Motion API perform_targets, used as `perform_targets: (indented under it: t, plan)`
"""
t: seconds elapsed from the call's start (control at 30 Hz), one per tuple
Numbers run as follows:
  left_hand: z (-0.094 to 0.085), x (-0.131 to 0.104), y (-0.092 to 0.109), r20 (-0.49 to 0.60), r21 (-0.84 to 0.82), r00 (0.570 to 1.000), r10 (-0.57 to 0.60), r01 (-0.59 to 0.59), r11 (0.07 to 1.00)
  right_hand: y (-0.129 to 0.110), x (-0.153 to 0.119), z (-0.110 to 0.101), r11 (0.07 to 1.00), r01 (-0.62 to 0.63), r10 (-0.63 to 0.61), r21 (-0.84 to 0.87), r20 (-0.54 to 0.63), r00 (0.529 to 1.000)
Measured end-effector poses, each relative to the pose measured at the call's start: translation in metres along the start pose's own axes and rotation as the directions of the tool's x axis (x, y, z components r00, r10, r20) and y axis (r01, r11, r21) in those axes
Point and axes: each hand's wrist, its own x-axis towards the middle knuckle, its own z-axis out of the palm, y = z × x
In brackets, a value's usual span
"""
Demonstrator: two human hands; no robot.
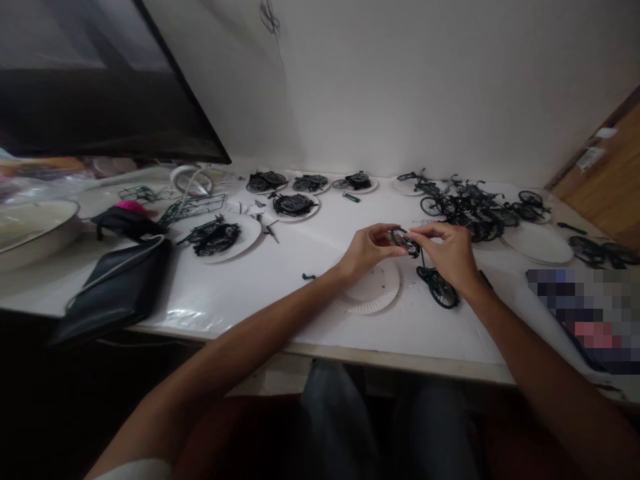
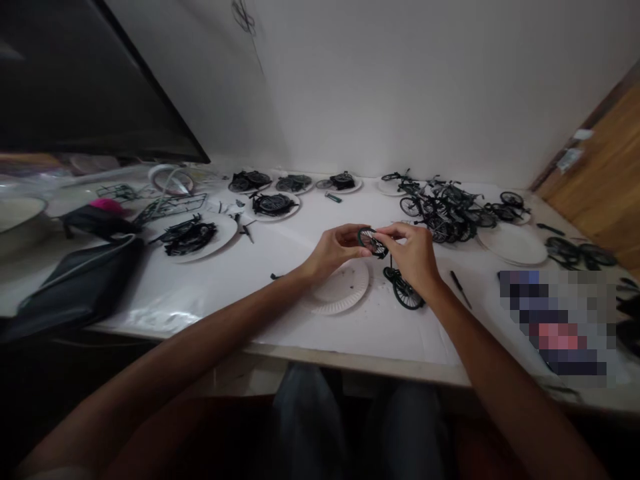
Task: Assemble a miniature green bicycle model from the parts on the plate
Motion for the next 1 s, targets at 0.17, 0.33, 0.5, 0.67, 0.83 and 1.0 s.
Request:
perform_targets:
  t: [0.17, 0.33, 0.5, 0.67, 0.83, 1.0]
  plan:
    - [0.0016, -0.0001, 0.0002, 0.009, -0.055, 1.000, 0.017, -0.016, 0.998, 0.0044, 0.0016, 0.0022, 0.994, -0.064, 0.064, 0.092, 0.005, 0.998]
    - [-0.0001, -0.0008, 0.0006, 0.028, -0.039, 0.999, -0.020, 0.021, 0.999, 0.0040, 0.0001, 0.0025, 0.998, -0.019, 0.020, 0.060, -0.018, 1.000]
    - [-0.0025, -0.0020, 0.0001, 0.029, 0.004, 0.998, -0.058, 0.058, 0.998, 0.0067, 0.0000, 0.0010, 1.000, 0.030, -0.030, 0.009, -0.006, 1.000]
    - [-0.0003, -0.0021, -0.0004, 0.027, -0.073, 0.995, -0.101, 0.103, 0.992, 0.0108, 0.0009, 0.0021, 0.999, 0.048, -0.049, -0.016, -0.008, 0.999]
    - [-0.0012, -0.0008, -0.0027, 0.028, -0.086, 0.995, -0.097, 0.099, 0.991, 0.0093, -0.0002, 0.0033, 0.999, 0.035, -0.035, -0.018, -0.015, 0.999]
    - [-0.0033, -0.0003, -0.0024, 0.061, -0.021, 0.996, -0.065, 0.066, 0.998, 0.0068, -0.0001, 0.0003, 0.997, 0.039, -0.037, -0.061, 0.036, 0.999]
